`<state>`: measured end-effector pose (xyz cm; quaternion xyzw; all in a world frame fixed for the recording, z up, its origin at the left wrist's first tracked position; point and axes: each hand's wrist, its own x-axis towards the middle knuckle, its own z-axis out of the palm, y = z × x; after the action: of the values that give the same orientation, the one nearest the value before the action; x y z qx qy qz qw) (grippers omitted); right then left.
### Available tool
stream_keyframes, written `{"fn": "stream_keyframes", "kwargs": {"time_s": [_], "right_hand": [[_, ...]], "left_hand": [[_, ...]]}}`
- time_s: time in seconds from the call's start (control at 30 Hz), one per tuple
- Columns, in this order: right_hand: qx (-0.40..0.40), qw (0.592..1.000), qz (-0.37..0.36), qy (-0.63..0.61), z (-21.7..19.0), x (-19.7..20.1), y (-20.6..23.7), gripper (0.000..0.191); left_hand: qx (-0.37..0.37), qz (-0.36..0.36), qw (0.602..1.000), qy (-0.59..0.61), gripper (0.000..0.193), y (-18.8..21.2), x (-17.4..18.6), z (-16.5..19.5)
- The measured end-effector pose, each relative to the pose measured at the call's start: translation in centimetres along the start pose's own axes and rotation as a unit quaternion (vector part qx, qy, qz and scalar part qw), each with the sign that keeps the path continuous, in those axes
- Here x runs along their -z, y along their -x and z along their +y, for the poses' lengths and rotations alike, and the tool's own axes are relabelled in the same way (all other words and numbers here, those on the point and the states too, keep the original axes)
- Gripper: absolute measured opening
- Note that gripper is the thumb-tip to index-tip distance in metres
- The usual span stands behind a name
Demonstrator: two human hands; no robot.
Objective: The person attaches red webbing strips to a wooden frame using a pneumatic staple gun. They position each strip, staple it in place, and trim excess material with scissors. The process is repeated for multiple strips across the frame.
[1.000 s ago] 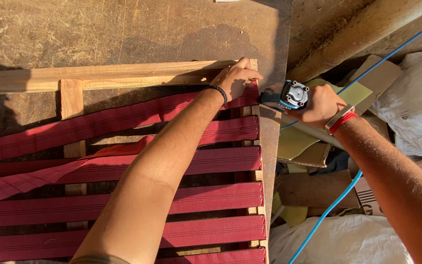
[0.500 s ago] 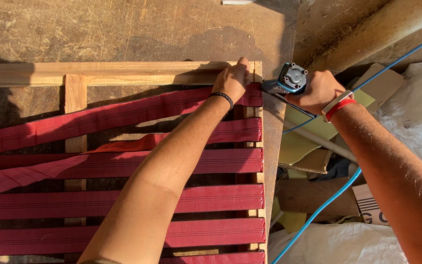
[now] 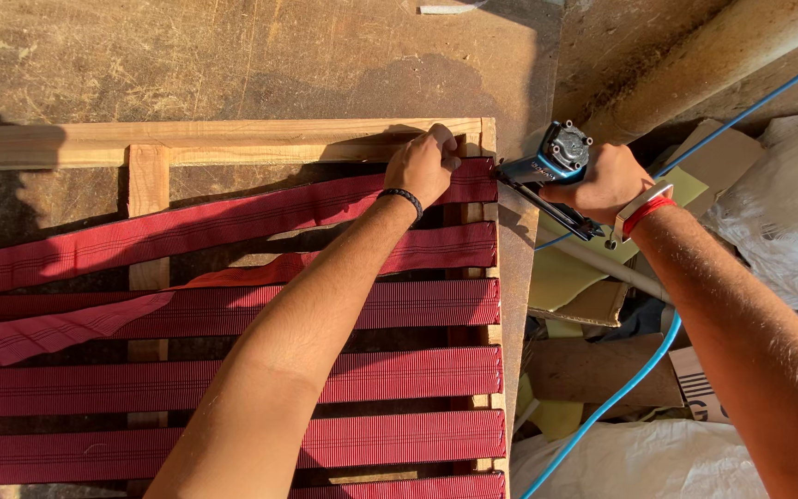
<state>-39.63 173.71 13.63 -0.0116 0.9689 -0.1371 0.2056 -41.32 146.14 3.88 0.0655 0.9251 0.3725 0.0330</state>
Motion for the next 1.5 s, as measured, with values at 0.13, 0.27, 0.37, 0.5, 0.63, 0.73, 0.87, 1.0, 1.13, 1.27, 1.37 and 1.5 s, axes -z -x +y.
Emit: {"fn": "stream_keyframes", "kwargs": {"time_s": [0.13,0.27,0.37,0.5,0.63,0.73,0.87,1.0,1.13,1.27,1.37,1.5], "right_hand": [[0.029,0.998,0.040,0.042,-0.4,-1.2,0.6,0.063],[0.012,0.999,0.017,-0.046,-0.5,-1.1,1.2,0.049],[0.040,0.997,0.012,-0.069,-0.4,-1.0,1.9,0.047],[-0.017,0.998,0.007,0.059,-1.0,-1.2,2.1,0.061],[-0.025,0.999,0.015,-0.025,-2.3,-0.9,2.8,0.048],[-0.088,0.992,-0.006,-0.090,-3.5,-2.0,6.0,0.049],[-0.154,0.950,-0.050,-0.268,-5.1,-5.8,14.7,0.037],[-0.066,0.958,0.023,-0.277,-9.0,-11.8,24.2,0.040],[-0.101,0.922,-0.005,-0.375,-15.7,-16.9,30.8,0.060],[-0.049,0.876,-0.034,-0.478,-24.8,-20.1,34.7,0.081],[-0.013,0.881,-0.037,-0.472,-32.5,-21.7,37.4,0.080],[0.047,0.866,-0.052,-0.494,-43.6,-23.6,40.8,0.082]], "left_hand": [[-0.012,0.086,0.995,-0.043,0.034,3.8,-0.2,-0.1],[-0.088,0.154,0.983,-0.048,0.044,10.1,1.0,0.0],[-0.065,0.128,0.989,-0.034,0.039,13.7,3.3,-1.1],[-0.044,0.112,0.992,-0.038,0.032,17.5,5.7,-2.5],[-0.055,0.132,0.989,-0.028,0.034,21.9,8.2,-3.2],[-0.050,0.152,0.987,-0.016,0.033,27.8,11.5,-4.7],[0.037,0.190,0.981,-0.022,0.031,37.9,15.8,-8.3],[0.137,0.207,0.966,-0.069,0.029,46.9,19.7,-13.2],[0.200,0.234,0.949,-0.070,0.032,52.9,23.2,-16.9],[0.142,0.292,0.945,-0.031,0.034,57.9,28.9,-20.2],[0.239,0.259,0.935,0.045,0.033,62.7,33.3,-22.9],[0.150,0.316,0.937,-0.002,0.030,71.4,39.2,-28.4]]}}
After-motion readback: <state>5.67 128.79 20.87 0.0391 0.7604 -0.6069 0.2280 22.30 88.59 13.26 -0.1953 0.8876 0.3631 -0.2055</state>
